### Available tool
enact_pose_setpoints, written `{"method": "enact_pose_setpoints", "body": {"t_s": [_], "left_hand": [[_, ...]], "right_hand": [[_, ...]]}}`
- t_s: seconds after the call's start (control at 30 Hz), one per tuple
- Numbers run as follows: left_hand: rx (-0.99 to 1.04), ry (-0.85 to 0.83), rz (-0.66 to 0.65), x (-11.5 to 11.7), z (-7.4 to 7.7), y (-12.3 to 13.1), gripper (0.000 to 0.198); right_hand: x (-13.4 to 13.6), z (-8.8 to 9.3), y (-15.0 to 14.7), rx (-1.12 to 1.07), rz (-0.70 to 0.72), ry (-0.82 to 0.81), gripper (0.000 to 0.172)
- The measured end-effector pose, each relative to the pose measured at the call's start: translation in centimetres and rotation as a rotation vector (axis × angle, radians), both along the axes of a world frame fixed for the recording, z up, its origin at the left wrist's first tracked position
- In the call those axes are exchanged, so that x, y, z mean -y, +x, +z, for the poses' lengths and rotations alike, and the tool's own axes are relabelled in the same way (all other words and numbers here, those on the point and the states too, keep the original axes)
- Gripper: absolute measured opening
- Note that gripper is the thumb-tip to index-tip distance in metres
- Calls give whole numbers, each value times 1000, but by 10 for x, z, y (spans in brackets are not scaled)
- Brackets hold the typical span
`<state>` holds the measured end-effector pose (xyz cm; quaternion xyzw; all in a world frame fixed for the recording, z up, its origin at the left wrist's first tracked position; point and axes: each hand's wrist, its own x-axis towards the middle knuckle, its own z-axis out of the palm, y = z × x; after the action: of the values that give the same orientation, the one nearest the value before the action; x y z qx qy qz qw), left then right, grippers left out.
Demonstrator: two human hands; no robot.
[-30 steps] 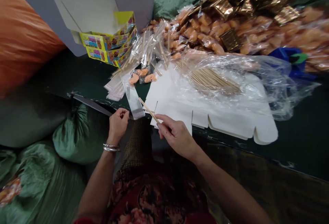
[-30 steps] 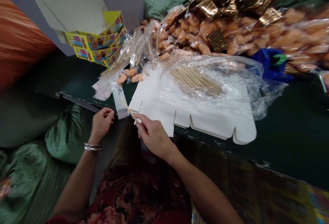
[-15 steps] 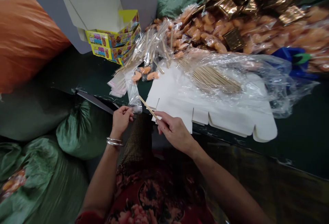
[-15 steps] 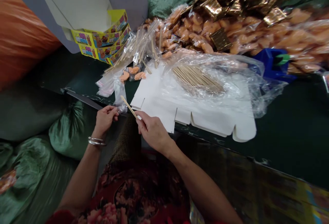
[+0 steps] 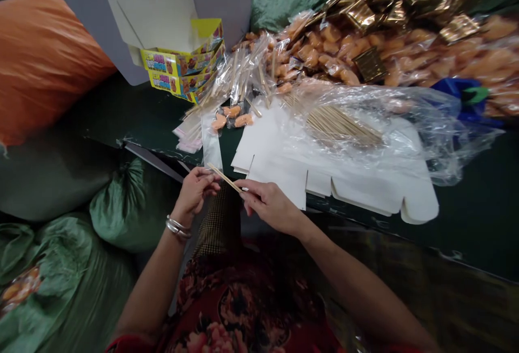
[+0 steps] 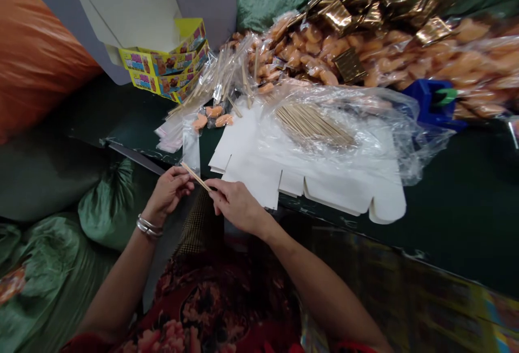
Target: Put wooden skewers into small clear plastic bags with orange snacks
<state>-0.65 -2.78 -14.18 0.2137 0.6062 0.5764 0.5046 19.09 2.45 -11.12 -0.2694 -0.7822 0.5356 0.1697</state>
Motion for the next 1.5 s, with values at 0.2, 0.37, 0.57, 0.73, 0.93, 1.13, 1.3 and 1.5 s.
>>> {"method": "enact_pose_setpoints", "body": {"t_s": [0.2,0.37,0.57,0.73,0.93,1.13,1.3,1.5], "left_hand": [[180,-42,-25,-3,0,-3,25],[202,-7,5,-2,1,-3,28],[135,33,26,-2,0,9,42],[129,29,21,-4,3,24,49],[148,53,52,-13,1,29,29],[190,98,101,-17,-3,31,24],[256,87,121,-17,-5,32,22],[305,81,57,-23,-8,37,19]], "right_hand": [[-20,1,-5,134,158,-172,33],[-33,15,-5,257,143,-30,30],[-25,27,-18,490,60,405,29],[-28,26,-54,666,-39,535,25],[-66,19,-80,576,-154,476,20],[-60,19,-62,551,-163,479,16],[-51,19,-56,560,-210,517,13],[-64,11,-74,627,-239,549,15]]}}
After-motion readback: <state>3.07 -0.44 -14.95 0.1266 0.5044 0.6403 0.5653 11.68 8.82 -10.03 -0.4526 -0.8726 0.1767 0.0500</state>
